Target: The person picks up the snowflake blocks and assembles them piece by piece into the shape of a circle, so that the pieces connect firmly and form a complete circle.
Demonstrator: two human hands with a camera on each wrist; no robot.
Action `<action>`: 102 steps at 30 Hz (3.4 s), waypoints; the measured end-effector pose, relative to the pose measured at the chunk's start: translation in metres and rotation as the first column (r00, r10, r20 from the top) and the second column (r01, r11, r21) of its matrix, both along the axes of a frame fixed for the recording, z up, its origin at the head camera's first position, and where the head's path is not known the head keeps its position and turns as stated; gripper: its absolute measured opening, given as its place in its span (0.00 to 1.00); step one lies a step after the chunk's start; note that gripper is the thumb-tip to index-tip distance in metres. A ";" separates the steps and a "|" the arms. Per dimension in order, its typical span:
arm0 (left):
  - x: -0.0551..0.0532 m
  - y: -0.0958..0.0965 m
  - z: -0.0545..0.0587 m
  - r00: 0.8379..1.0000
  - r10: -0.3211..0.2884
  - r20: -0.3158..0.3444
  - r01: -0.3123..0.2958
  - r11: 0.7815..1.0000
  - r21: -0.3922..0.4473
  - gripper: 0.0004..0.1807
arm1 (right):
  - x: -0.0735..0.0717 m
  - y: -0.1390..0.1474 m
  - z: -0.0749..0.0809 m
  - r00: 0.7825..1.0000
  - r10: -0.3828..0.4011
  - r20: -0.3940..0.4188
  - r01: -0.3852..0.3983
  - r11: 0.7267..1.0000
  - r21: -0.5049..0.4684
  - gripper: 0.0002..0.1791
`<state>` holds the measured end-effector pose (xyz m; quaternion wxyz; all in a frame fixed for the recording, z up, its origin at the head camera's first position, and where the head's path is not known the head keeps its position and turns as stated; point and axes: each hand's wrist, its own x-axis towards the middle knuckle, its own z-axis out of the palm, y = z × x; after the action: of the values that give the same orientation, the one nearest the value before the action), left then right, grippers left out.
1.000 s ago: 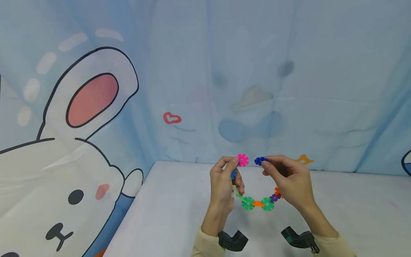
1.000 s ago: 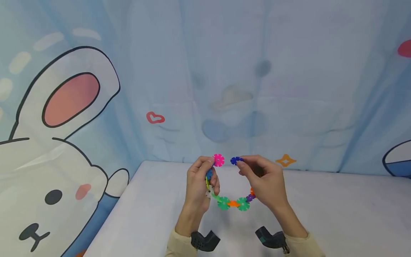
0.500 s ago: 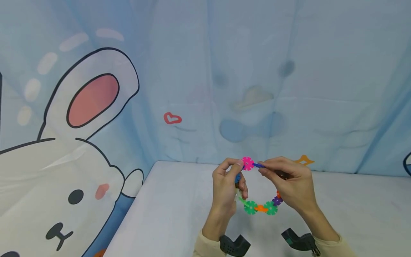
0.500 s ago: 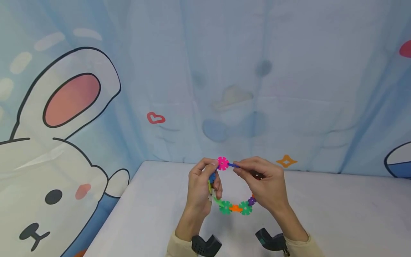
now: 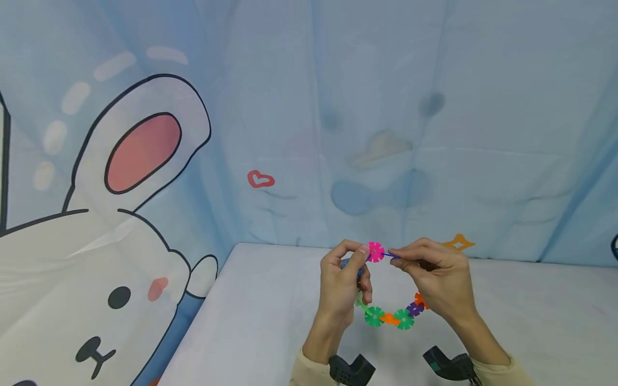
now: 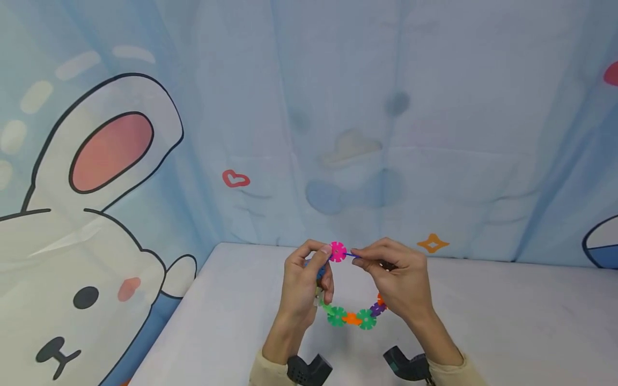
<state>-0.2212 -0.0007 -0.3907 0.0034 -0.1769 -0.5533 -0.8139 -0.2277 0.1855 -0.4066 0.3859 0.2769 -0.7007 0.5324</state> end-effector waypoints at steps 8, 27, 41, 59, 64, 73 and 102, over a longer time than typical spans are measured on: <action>0.003 -0.005 -0.002 0.999 -0.015 -0.034 0.013 0.998 -0.054 0.16 | 0.005 -0.004 -0.003 1.000 -0.008 -0.004 0.008 1.000 -0.001 0.12; 0.007 -0.008 -0.005 0.998 -0.046 -0.040 0.044 0.998 -0.042 0.18 | 0.012 -0.014 -0.005 0.996 -0.081 -0.030 0.080 0.997 -0.013 0.22; 0.005 -0.002 -0.007 0.960 -0.032 -0.278 0.035 0.999 0.003 0.12 | 0.010 -0.010 0.002 0.987 -0.035 -0.157 0.032 0.999 -0.020 0.22; 0.000 0.001 -0.009 0.917 -0.008 -0.400 0.015 1.000 0.013 0.10 | 0.011 -0.012 0.014 0.956 -0.047 -0.291 0.054 0.998 0.014 0.17; -0.002 0.001 -0.010 0.945 0.003 -0.328 0.008 0.999 0.033 0.11 | 0.010 -0.009 0.012 0.979 -0.045 -0.200 0.056 0.997 0.050 0.21; -0.004 -0.003 -0.008 0.988 -0.002 -0.155 0.022 0.991 0.128 0.14 | 0.007 0.005 0.007 0.999 -0.031 -0.024 0.033 0.997 0.073 0.34; -0.002 0.001 0.001 0.997 0.036 -0.070 -0.019 0.974 0.226 0.09 | 0.017 0.016 0.025 0.627 0.567 0.534 -0.447 0.823 -0.350 0.12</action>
<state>-0.2233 0.0001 -0.3894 0.0552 -0.1976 -0.4596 -0.8641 -0.2109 0.2016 -0.3818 -0.0074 0.2369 -0.6274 0.7417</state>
